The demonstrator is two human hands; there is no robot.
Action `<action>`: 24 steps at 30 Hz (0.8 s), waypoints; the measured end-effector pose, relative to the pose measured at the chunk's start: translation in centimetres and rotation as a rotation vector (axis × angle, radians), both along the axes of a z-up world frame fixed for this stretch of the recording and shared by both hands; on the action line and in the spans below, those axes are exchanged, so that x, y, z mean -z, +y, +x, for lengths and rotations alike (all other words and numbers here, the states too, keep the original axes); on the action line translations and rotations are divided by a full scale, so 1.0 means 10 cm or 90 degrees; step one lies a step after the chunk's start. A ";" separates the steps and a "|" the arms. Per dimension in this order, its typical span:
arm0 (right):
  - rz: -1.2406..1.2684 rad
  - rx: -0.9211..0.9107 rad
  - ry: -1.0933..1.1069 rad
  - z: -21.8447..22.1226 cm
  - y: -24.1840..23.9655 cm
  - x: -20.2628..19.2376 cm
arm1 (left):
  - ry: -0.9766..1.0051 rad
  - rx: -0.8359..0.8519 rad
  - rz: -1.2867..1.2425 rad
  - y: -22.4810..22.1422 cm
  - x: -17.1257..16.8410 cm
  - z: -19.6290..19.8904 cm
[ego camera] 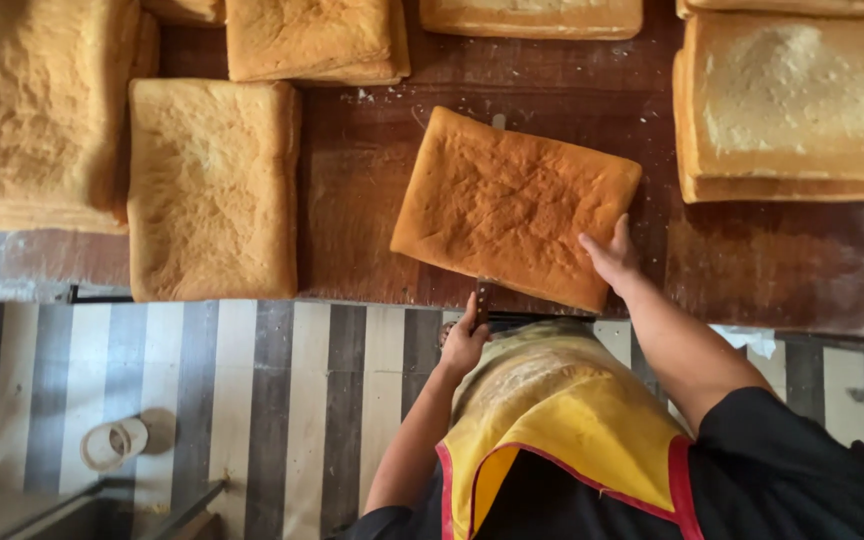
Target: The person trims the dark outer edge off large rectangular baked cake sheets on a wooden worktable. They hold each sheet steady with one hand and cut along its side with a long knife, then move the trimmed sheet aside and take the next one from the surrounding stacks.
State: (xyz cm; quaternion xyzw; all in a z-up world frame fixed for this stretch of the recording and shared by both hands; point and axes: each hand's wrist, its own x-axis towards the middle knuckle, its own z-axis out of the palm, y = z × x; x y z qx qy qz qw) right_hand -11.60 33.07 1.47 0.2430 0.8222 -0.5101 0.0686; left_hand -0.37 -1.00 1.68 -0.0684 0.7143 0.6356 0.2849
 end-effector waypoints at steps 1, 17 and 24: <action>-0.038 -0.031 0.015 -0.08 -0.04 0.02 | 0.003 -0.013 -0.009 -0.04 0.03 0.06; 0.559 -0.806 0.032 -0.32 -1.32 -0.60 | -0.015 -0.252 0.005 -0.07 0.10 0.05; 0.549 -0.787 -0.001 -0.35 -1.39 -0.75 | -0.028 -0.171 -0.018 -0.23 0.23 0.75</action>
